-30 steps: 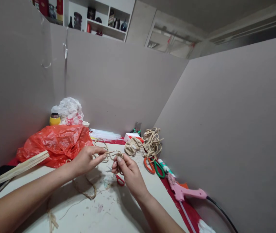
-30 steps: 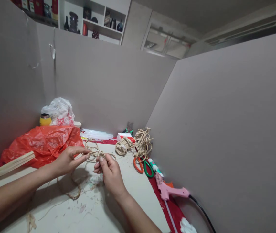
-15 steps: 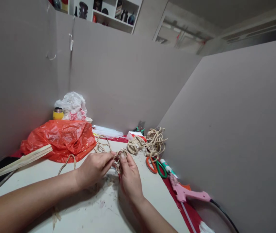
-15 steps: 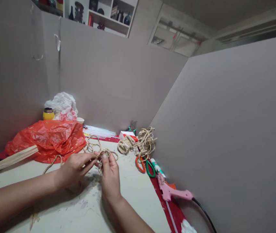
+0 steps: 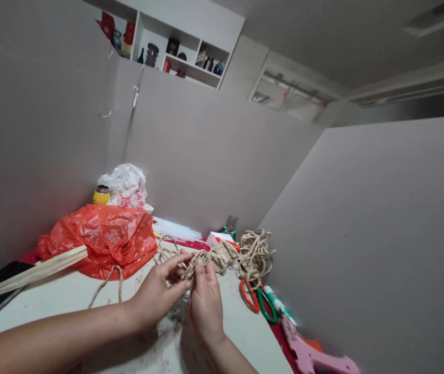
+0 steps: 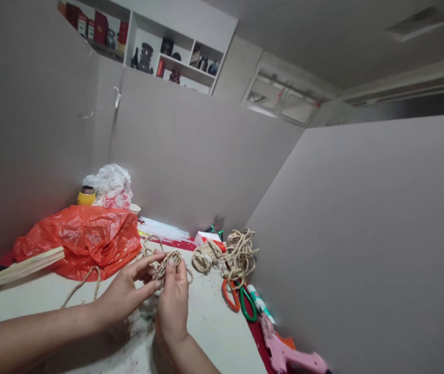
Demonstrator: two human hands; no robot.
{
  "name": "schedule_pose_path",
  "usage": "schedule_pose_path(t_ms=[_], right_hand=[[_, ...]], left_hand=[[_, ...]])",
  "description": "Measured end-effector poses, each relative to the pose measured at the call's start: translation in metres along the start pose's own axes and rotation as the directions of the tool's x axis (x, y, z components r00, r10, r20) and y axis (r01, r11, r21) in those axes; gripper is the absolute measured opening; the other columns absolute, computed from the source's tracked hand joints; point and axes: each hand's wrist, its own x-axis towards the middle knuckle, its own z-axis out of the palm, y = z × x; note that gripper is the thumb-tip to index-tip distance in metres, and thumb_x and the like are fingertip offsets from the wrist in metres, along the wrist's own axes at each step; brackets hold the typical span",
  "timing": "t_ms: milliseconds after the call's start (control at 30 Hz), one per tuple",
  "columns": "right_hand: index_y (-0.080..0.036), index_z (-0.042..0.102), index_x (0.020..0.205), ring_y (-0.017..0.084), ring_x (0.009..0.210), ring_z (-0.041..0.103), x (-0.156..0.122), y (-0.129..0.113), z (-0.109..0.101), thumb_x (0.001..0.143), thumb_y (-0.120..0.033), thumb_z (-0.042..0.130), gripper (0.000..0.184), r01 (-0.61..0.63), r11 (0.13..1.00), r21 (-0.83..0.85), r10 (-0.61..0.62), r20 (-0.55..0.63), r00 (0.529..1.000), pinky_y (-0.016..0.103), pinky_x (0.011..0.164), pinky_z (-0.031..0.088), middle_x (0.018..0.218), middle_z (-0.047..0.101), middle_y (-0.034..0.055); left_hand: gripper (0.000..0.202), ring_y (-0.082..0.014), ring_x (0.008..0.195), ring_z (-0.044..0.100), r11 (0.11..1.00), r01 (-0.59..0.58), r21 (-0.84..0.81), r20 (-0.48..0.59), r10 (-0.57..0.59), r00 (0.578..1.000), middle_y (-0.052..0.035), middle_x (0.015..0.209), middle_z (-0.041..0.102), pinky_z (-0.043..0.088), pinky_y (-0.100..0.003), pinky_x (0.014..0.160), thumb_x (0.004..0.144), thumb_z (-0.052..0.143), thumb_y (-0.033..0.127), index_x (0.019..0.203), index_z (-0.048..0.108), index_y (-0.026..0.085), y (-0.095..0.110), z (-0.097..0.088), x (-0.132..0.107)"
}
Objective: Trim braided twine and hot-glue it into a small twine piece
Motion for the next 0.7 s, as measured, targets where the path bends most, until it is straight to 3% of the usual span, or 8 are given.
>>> schedule_pose_path(t_ms=[100, 200, 333, 467, 700], right_hand=[[-0.023, 0.053, 0.116, 0.024, 0.102, 0.065, 0.005, 0.000, 0.010, 0.084, -0.052, 0.057, 0.043, 0.022, 1.000, -0.005, -0.022, 0.024, 0.999, 0.034, 0.083, 0.052, 0.110, 0.069, 0.0081], [-0.023, 0.057, 0.112, 0.023, 0.101, 0.065, 0.014, -0.001, 0.017, 0.084, -0.048, 0.059, 0.038, 0.044, 0.995, 0.089, -0.052, 0.088, 0.995, 0.033, 0.081, 0.051, 0.108, 0.070, 0.0069], [-0.021, 0.066, 0.097, 0.022, 0.094, 0.066, 0.027, -0.007, 0.017, 0.078, -0.040, 0.069, 0.027, 0.014, 0.976, 0.215, -0.045, 0.139, 0.989, 0.033, 0.081, 0.050, 0.097, 0.073, 0.0043], [-0.020, 0.070, 0.088, 0.019, 0.084, 0.066, 0.033, -0.012, 0.013, 0.073, -0.034, 0.074, 0.021, -0.006, 0.965, 0.264, -0.028, 0.125, 0.992, 0.031, 0.078, 0.050, 0.087, 0.073, 0.0022], [-0.018, 0.069, 0.080, 0.016, 0.071, 0.064, 0.033, -0.009, 0.012, 0.068, -0.035, 0.075, 0.021, 0.006, 0.953, 0.301, -0.021, 0.048, 0.999, 0.028, 0.069, 0.050, 0.075, 0.071, 0.0005]], left_hand=[[0.045, -0.0152, 0.080, 0.058, 0.982, 0.030, -0.189, -0.047, -0.039, 0.998, -0.0032, 0.086, 0.065, 0.048, -0.027, 0.076, 0.076, 0.061, 0.016, 0.121, 0.058, 0.016, 0.001, -0.002, 0.006], [0.040, -0.0146, 0.079, 0.057, 0.967, 0.014, -0.253, -0.082, -0.036, 0.996, -0.0038, 0.090, 0.066, 0.047, -0.026, 0.074, 0.073, 0.061, 0.013, 0.113, 0.063, 0.016, -0.001, -0.007, 0.012], [0.039, -0.0170, 0.084, 0.059, 0.965, -0.001, -0.262, -0.104, -0.027, 0.994, -0.0049, 0.091, 0.067, 0.047, -0.028, 0.077, 0.074, 0.060, 0.013, 0.112, 0.064, 0.016, -0.003, -0.014, 0.020], [0.042, -0.0182, 0.089, 0.059, 0.970, 0.004, -0.244, -0.063, -0.019, 0.998, -0.0074, 0.101, 0.067, 0.047, -0.029, 0.079, 0.074, 0.059, 0.012, 0.115, 0.062, 0.016, -0.003, -0.019, 0.023], [0.038, -0.0154, 0.083, 0.059, 0.975, 0.074, -0.210, 0.005, -0.074, 0.997, -0.0028, 0.090, 0.066, 0.046, -0.026, 0.075, 0.070, 0.058, 0.009, 0.107, 0.063, 0.016, -0.012, -0.019, 0.025]])
